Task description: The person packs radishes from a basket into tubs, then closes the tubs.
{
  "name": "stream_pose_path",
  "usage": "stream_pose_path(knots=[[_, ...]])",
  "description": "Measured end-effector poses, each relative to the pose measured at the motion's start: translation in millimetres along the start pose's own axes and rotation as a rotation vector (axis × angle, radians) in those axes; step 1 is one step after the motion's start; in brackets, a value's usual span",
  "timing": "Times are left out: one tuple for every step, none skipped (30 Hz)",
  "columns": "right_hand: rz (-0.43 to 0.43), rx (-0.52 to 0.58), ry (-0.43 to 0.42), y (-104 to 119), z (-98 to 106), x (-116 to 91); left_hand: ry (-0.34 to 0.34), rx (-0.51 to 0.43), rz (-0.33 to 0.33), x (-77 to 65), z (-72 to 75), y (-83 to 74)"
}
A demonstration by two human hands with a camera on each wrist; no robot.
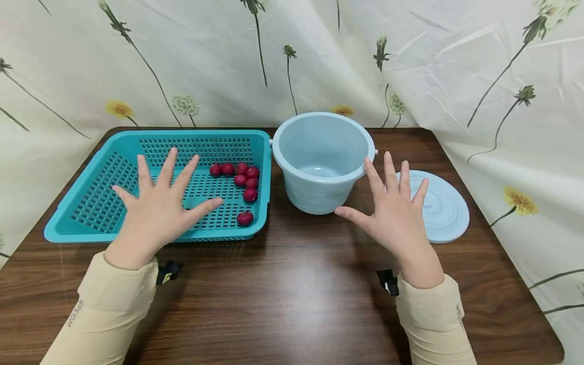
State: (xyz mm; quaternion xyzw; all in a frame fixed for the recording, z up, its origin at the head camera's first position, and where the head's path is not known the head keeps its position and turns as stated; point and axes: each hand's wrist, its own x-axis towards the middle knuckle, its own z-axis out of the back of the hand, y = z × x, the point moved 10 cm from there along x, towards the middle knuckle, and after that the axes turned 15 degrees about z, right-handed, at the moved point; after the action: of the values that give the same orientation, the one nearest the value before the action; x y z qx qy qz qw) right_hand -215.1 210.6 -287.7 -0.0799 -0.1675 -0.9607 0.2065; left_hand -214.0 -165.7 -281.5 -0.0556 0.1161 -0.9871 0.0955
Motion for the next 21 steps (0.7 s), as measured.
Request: stream_pose_path(knots=[[0.004,0.009,0.001,0.1,0.2,0.4,0.009,0.002,0.001,0.4,0.1,0.3],[0.006,0.022,0.001,-0.1,0.5,1.0,0.019,0.001,0.001,0.9,0.2,0.5],[0.01,0.041,-0.002,-0.2,1.0,1.8,0.03,-0.001,0.0,1.1,0.4,0.6],[0.013,0.062,-0.009,-0.3,1.9,2.5,0.041,-0.005,0.0,1.5,0.5,0.6],[0.016,0.086,-0.016,-0.3,2.9,3.0,0.053,-0.01,-0.001,1.7,0.6,0.5],[0.019,0.11,-0.025,-0.3,4.2,3.6,0.065,-0.015,-0.001,2.0,0.8,0.4],[0.022,0.135,-0.037,-0.2,5.7,4.2,0.074,-0.019,-0.003,2.1,1.2,0.0],[0.026,0.162,-0.049,0.0,7.4,5.0,0.082,-0.024,-0.004,2.0,1.9,-0.2],[0.031,0.19,-0.061,0.3,9.1,5.7,0.087,-0.026,-0.006,1.7,2.8,-0.4],[0.036,0.218,-0.073,0.5,10.7,6.4,0.09,-0.028,-0.007,1.6,3.8,-0.7],[0.04,0.248,-0.084,0.5,12.1,7.2,0.091,-0.028,-0.009,1.4,5.1,-1.2],[0.045,0.281,-0.096,0.5,13.5,8.1,0.092,-0.028,-0.011,1.4,6.4,-1.6],[0.048,0.312,-0.107,0.5,14.7,9.5,0.093,-0.028,-0.012,1.2,7.9,-1.7],[0.048,0.34,-0.118,0.3,15.8,10.8,0.094,-0.027,-0.014,1.0,9.3,-1.8],[0.049,0.362,-0.129,0.0,17.1,11.9,0.095,-0.026,-0.016,0.8,10.8,-2.1],[0.049,0.378,-0.142,-0.2,18.7,13.1,0.096,-0.027,-0.018,0.5,12.3,-2.5],[0.046,0.387,-0.154,-0.6,20.2,14.3,0.098,-0.027,-0.02,0.2,13.8,-3.0],[0.042,0.394,-0.164,-0.8,21.7,15.5,0.101,-0.029,-0.023,-0.1,15.3,-3.4],[0.039,0.396,-0.174,-0.9,23.2,17.0,0.104,-0.031,-0.026,-0.3,16.7,-4.0],[0.037,0.398,-0.184,-0.8,24.7,18.5,0.107,-0.03,-0.031,-0.5,18.1,-4.8],[0.035,0.403,-0.196,-0.4,26.2,20.1,0.11,-0.03,-0.035,-0.5,19.4,-5.7]])
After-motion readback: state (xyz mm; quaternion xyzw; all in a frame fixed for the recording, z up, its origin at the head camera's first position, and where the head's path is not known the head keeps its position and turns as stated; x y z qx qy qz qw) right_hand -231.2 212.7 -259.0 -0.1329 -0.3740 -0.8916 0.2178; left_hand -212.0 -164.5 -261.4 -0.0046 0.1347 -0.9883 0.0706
